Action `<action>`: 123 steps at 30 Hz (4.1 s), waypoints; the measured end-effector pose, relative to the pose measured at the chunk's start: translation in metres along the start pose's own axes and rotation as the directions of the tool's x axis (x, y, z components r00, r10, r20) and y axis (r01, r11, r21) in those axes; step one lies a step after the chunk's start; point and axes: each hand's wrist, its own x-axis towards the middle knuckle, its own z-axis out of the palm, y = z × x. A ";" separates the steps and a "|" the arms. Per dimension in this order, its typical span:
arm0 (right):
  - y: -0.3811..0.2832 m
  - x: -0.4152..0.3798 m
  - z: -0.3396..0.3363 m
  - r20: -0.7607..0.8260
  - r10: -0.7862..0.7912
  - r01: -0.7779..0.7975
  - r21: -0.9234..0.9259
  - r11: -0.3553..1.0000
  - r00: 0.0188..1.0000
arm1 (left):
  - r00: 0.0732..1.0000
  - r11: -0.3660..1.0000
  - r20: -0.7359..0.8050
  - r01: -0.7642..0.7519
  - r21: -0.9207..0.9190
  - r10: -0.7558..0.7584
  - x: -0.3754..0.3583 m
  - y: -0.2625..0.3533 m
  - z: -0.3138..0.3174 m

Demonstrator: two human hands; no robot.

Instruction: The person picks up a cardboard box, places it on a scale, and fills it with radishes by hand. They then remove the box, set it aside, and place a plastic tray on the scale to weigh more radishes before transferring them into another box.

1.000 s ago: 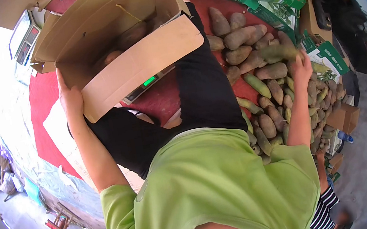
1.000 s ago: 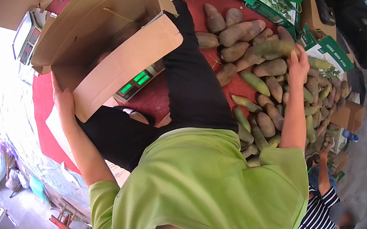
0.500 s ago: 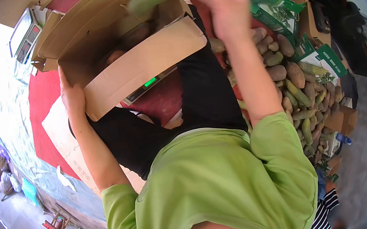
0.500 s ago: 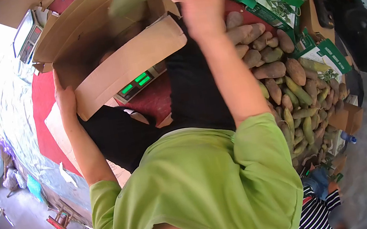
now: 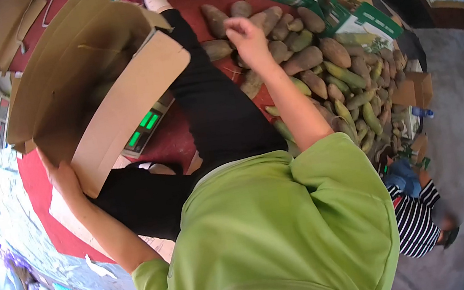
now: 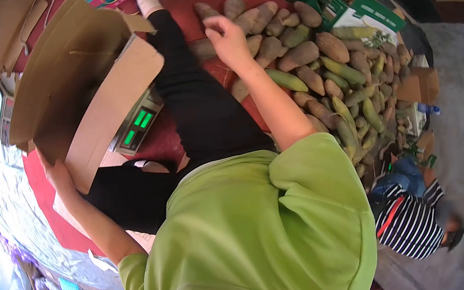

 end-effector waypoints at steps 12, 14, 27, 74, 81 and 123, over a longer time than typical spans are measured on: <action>0.133 -0.159 -0.106 0.098 0.616 -0.285 -0.822 0.493 0.782 | 0.997 0.991 0.008 0.078 0.111 -0.079 -0.002 0.006 0.001; 0.153 -0.176 -0.128 0.028 0.691 -0.242 -0.926 0.290 0.722 | 0.997 0.988 0.014 0.077 0.130 -0.079 -0.006 0.017 0.000; 0.120 -0.217 -0.261 -0.424 0.675 -0.358 -0.901 -0.245 0.604 | 0.997 0.990 0.016 0.069 0.120 -0.071 -0.003 0.012 0.001; -0.113 0.054 -0.065 -0.086 -0.166 0.185 0.306 0.934 0.982 | 0.981 0.975 -0.001 0.193 0.112 -0.194 -0.003 0.019 -0.005; -0.181 0.069 0.038 0.209 -0.158 0.006 0.583 0.812 0.965 | 0.982 0.975 -0.013 0.191 0.109 -0.191 -0.003 0.018 -0.004; 0.202 -0.242 -0.219 -0.118 0.807 -0.273 -0.960 0.055 0.578 | 0.995 0.974 -0.027 0.101 0.202 -0.098 0.007 -0.010 0.000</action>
